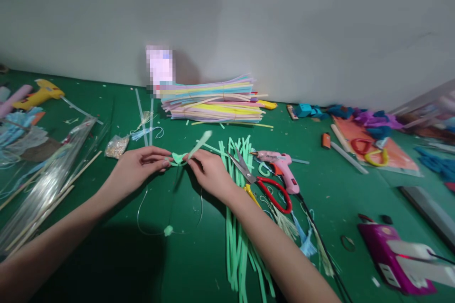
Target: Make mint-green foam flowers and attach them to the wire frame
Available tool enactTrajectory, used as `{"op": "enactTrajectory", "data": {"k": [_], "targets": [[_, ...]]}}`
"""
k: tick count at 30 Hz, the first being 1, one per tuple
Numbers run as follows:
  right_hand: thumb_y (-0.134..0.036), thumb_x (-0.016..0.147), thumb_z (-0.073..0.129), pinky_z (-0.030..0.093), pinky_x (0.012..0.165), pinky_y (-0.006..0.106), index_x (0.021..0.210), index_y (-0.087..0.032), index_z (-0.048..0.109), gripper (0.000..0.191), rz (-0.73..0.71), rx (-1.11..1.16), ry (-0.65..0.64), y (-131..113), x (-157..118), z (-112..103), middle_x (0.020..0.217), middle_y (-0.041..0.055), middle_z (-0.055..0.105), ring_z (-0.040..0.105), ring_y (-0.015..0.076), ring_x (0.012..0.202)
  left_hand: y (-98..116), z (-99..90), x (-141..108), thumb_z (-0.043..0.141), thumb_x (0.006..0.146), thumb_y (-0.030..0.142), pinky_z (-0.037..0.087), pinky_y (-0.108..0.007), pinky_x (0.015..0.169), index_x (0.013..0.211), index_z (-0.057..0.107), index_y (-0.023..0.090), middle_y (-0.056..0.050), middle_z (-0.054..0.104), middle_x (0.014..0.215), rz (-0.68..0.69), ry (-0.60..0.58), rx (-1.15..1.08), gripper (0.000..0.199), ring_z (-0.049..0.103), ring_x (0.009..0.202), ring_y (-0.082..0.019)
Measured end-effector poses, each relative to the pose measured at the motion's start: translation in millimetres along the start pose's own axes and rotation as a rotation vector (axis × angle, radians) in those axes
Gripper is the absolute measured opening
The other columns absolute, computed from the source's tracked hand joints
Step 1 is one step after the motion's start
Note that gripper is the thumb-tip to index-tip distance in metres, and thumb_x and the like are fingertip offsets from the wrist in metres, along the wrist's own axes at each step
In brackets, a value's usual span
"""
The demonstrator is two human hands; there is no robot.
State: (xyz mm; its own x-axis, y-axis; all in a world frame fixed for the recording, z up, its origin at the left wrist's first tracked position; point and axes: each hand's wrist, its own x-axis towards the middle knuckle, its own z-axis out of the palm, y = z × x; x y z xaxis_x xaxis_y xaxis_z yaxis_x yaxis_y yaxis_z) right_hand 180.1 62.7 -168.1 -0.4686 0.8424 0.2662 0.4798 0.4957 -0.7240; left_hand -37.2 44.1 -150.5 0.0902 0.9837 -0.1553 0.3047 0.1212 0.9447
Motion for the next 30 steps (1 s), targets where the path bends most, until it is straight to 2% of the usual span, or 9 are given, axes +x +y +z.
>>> {"op": "enactTrajectory", "data": {"k": [6,10,14,20,25,30], "targets": [[-0.019,0.098,0.053,0.052,0.086,0.028,0.105,-0.02,0.071,0.019,0.011,0.014,-0.009,-2,2,1,0.105,0.0055,0.077,0.072,0.018,0.096,-1,7.0,5,0.077,0.076,0.032,0.053,-0.043,0.097,0.081,0.081,0.023,-0.007,0.079,0.097,0.107,0.051,0.029,0.011,0.071,0.098,-0.026],[-0.018,0.097,0.054,0.051,0.086,0.027,0.109,-0.02,0.07,0.02,0.02,0.013,-0.009,-2,5,3,0.108,0.0051,0.077,0.071,0.0176,0.096,-6,9.7,10,0.077,0.075,0.034,0.058,-0.042,0.088,0.086,0.081,0.021,-0.007,0.079,0.089,0.089,0.062,-0.056,0.017,0.073,0.086,-0.024],[-0.018,0.097,0.054,0.051,0.077,0.027,0.105,-0.018,0.07,0.018,0.034,0.009,-0.012,-1,7,3,0.097,0.0047,0.077,0.071,0.0174,0.084,-9,13.2,13,0.078,0.075,0.036,0.061,-0.039,0.081,0.088,0.08,0.019,-0.007,0.08,0.087,0.06,0.098,-0.155,0.022,0.074,0.079,-0.023],[-0.018,0.098,0.053,0.051,0.075,0.027,0.104,-0.02,0.069,0.017,0.041,0.019,-0.015,-1,7,4,0.092,0.0036,0.076,0.071,0.0167,0.08,-13,18.4,13,0.078,0.074,0.035,0.061,-0.039,0.086,0.091,0.077,0.016,-0.008,0.08,0.091,0.036,0.143,-0.249,0.025,0.076,0.084,-0.022],[-0.019,0.098,0.053,0.052,0.077,0.028,0.105,-0.021,0.068,0.017,0.052,0.024,-0.004,0,7,6,0.091,0.0031,0.076,0.072,0.0166,0.081,-15,17.3,15,0.08,0.07,0.028,0.059,-0.04,0.091,0.098,0.073,0.017,-0.007,0.079,0.091,0.054,0.158,-0.217,0.031,0.075,0.089,-0.022],[-0.018,0.098,0.054,0.052,0.074,0.027,0.103,-0.02,0.067,0.014,0.066,0.01,-0.02,0,7,5,0.089,0.0031,0.076,0.073,0.0169,0.079,-10,15.0,17,0.076,0.072,0.022,0.056,-0.039,0.091,0.09,0.075,0.02,-0.005,0.078,0.088,0.113,0.167,-0.112,0.018,0.073,0.089,-0.022]]}}
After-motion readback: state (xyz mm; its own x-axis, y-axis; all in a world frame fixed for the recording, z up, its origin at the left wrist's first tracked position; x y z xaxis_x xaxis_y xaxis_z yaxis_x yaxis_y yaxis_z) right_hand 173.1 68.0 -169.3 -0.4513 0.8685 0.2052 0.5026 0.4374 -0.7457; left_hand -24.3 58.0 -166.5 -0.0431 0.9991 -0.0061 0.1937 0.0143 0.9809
